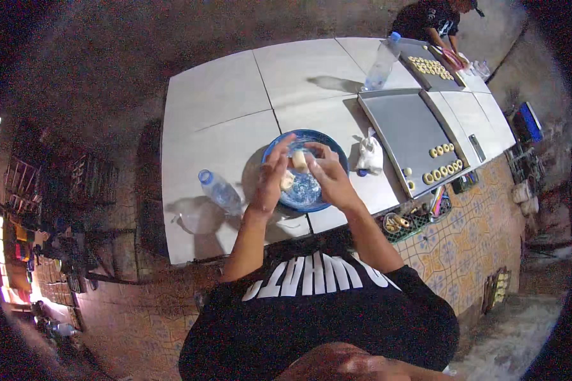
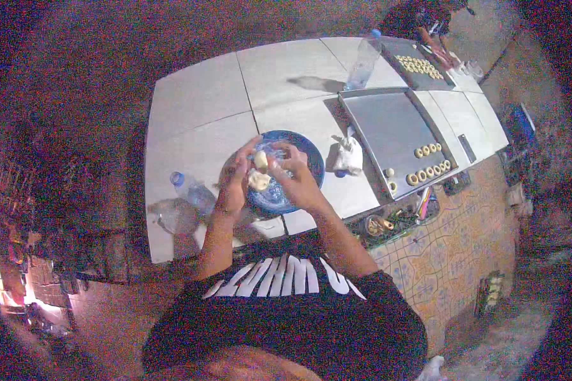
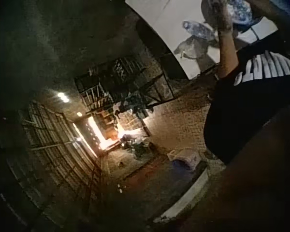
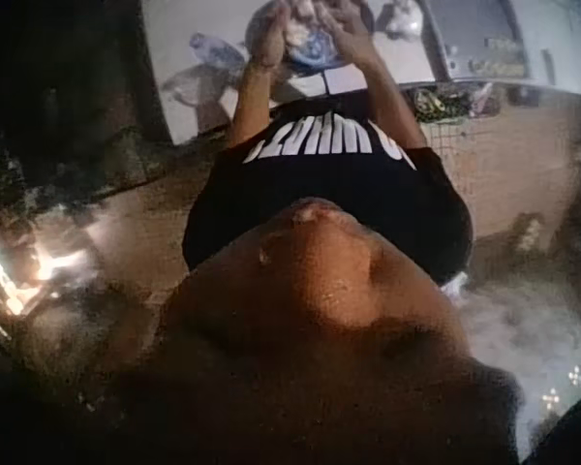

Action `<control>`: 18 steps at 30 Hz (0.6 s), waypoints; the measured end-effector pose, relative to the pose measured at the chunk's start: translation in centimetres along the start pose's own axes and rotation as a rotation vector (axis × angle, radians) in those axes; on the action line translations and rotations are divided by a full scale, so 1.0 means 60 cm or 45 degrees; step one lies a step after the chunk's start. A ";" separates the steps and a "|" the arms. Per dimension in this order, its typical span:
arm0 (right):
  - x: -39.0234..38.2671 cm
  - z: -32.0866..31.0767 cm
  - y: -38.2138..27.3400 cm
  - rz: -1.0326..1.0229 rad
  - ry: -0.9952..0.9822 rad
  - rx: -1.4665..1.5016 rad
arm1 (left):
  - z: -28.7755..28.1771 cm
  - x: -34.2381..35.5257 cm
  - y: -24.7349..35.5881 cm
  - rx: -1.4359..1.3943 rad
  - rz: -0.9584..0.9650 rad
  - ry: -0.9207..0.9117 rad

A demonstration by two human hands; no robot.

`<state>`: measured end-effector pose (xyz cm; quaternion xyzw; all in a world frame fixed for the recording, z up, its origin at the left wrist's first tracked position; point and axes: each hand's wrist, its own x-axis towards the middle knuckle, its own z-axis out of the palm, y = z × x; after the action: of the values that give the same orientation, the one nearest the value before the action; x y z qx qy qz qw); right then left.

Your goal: The person shapes dough balls by hand, pokes holes into their centers to form rings, and places the shaped dough onto a metal tray.

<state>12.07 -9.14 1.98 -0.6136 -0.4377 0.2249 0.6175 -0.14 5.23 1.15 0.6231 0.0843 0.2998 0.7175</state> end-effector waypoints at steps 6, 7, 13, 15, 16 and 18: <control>0.011 -0.001 0.005 -0.101 -0.057 -0.031 | -0.007 -0.003 0.016 -0.004 -0.103 -0.099; 0.011 -0.001 0.006 -0.131 -0.111 -0.230 | -0.004 -0.002 0.010 0.053 -0.080 0.030; 0.019 -0.005 -0.002 -0.020 -0.028 -0.046 | -0.004 -0.008 0.039 -0.090 -0.069 -0.065; 0.019 -0.008 -0.009 0.028 -0.116 0.266 | -0.018 -0.006 0.038 0.049 -0.082 -0.091; 0.018 -0.010 -0.010 0.047 -0.143 0.370 | -0.019 -0.005 0.043 0.188 -0.096 -0.128; 0.017 -0.010 -0.011 -0.083 -0.104 -0.208 | -0.002 -0.013 0.043 0.007 -0.087 -0.082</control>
<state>12.92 -8.76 2.96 -0.6376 -0.4992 0.1929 0.5541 -1.65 5.06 3.34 0.6310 0.0832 0.2549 0.7280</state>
